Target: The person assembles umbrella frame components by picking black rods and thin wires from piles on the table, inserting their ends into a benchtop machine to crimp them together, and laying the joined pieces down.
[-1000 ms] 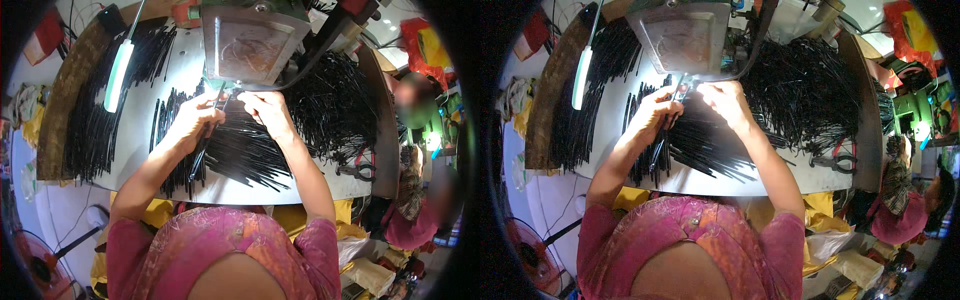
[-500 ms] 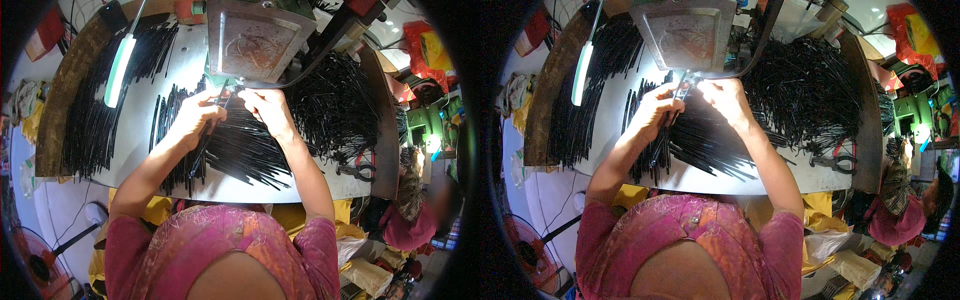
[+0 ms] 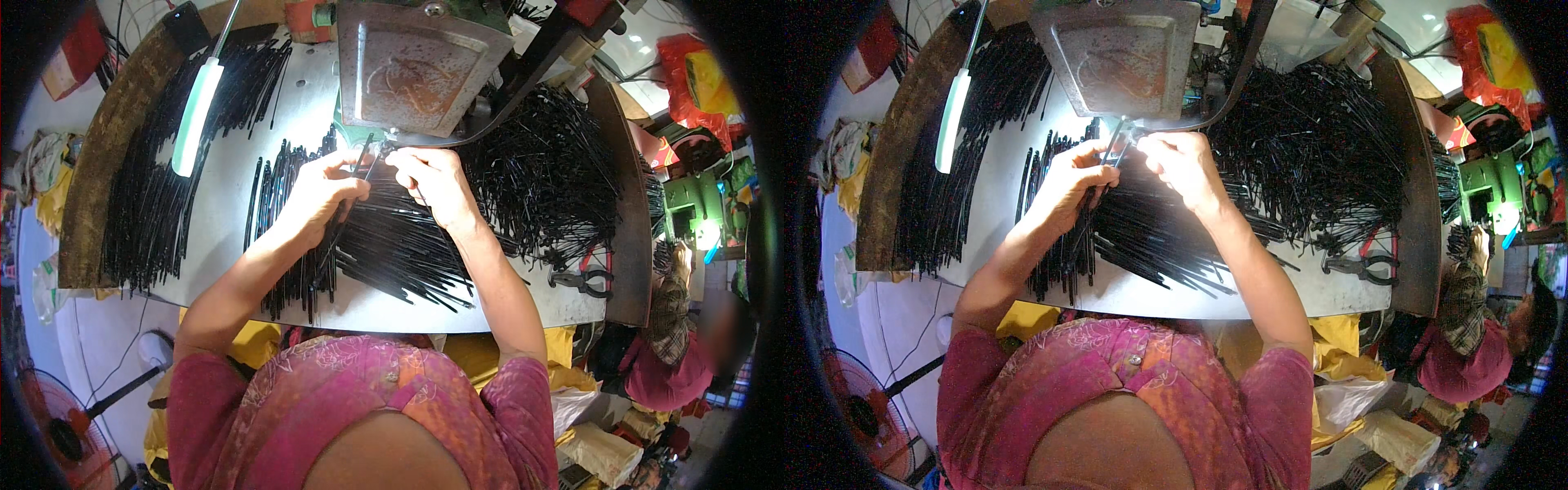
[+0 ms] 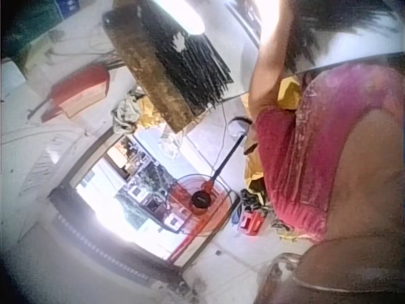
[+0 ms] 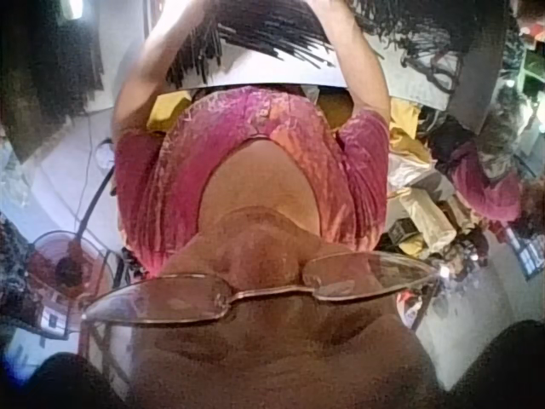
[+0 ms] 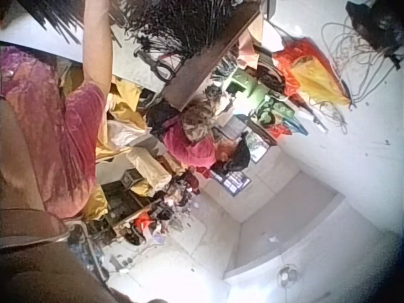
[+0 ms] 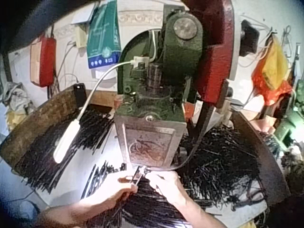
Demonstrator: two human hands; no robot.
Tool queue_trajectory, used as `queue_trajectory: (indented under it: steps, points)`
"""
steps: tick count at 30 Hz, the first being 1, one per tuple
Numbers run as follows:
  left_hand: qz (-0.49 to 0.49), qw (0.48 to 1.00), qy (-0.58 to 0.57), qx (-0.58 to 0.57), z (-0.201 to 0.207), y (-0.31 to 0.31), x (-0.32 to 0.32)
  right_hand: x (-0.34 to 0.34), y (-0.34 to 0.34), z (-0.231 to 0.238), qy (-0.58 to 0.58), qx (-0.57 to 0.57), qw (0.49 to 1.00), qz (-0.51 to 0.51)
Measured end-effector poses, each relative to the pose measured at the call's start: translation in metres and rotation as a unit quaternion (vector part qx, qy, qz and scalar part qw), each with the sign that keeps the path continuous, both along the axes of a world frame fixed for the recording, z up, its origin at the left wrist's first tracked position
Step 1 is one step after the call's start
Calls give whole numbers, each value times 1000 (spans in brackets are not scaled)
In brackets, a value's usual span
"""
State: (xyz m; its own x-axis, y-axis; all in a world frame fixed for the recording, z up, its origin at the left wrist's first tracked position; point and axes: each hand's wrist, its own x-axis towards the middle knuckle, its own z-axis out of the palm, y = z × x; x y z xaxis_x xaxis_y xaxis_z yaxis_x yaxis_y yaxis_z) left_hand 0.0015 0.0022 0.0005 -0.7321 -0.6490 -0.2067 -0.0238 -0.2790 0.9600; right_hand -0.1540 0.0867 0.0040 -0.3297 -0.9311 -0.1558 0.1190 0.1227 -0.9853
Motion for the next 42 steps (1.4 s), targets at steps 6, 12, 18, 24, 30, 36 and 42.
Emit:
queue_trajectory:
  steps: [6,12,18,24,30,36,42]
  points:
    - [-46,997,-52,25,3,-7,14,2,11,2,-59,13,998,9]
    - [-32,998,-17,47,0,6,2,12,7,-4,-81,-34,996,-15]
    - [12,999,18,46,-6,8,-6,20,-2,-6,-68,-22,996,-58]
    - [39,998,31,50,-6,9,-6,22,-2,-10,-69,-52,993,-78]
    - [41,998,17,42,-7,8,-6,23,-2,-11,-66,-57,994,-69]
    - [34,998,31,34,-10,6,-4,25,-2,-13,-65,-68,993,-67]
    - [37,998,24,33,-8,8,-8,24,-2,-14,-70,-66,994,-61]
